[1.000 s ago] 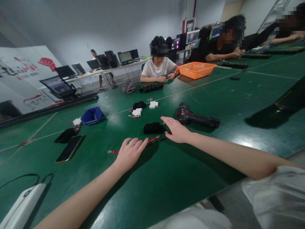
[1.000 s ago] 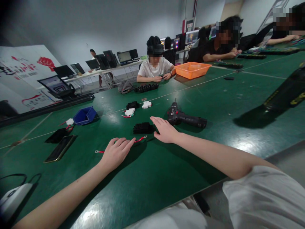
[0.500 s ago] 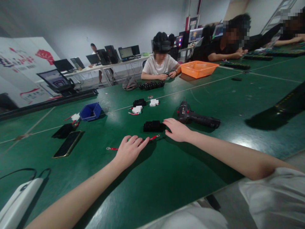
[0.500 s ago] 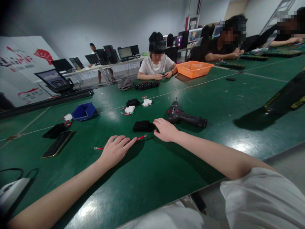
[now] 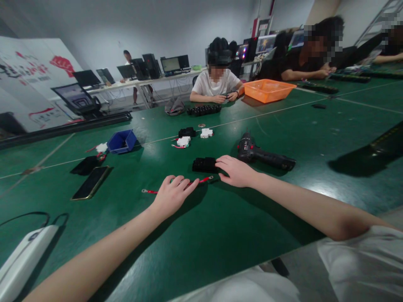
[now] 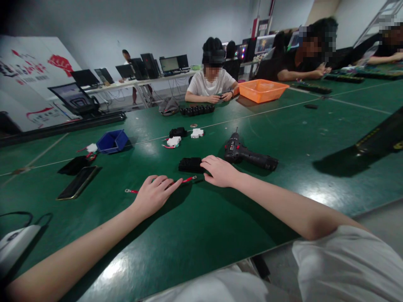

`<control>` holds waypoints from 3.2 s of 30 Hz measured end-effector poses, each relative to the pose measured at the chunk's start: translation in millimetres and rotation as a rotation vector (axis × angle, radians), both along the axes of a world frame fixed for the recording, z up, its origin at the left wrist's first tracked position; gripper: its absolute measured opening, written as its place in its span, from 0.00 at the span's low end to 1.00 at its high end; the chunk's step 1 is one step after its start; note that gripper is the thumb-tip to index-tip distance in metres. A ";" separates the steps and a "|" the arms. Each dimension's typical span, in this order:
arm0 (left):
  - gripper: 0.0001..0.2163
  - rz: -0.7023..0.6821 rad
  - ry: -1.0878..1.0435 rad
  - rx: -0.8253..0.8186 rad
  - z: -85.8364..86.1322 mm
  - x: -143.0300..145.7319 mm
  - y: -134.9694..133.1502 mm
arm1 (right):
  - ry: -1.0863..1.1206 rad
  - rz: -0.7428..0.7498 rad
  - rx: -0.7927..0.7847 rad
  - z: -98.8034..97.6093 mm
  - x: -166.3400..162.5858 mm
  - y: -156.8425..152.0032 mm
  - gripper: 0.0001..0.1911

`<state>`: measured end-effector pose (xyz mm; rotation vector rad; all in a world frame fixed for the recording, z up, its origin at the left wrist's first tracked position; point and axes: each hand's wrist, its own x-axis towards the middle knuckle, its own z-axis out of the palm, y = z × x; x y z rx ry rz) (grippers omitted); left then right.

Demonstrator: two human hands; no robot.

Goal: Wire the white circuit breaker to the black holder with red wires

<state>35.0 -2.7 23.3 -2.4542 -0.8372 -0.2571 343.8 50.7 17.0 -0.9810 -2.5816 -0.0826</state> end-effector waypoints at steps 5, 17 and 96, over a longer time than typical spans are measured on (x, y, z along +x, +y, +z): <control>0.21 -0.001 -0.005 0.002 0.4 -0.1 0.1 | -0.033 -0.036 -0.025 13.2 5.8 -9.8 0.12; 0.23 -0.001 -0.007 -0.011 -2.5 -1.6 2.4 | 0.389 -0.420 -0.251 45.0 22.9 -34.8 0.15; 0.20 0.000 -0.053 -0.030 -1.5 -3.2 3.9 | 0.039 -0.584 -0.375 13.6 29.1 -11.0 0.17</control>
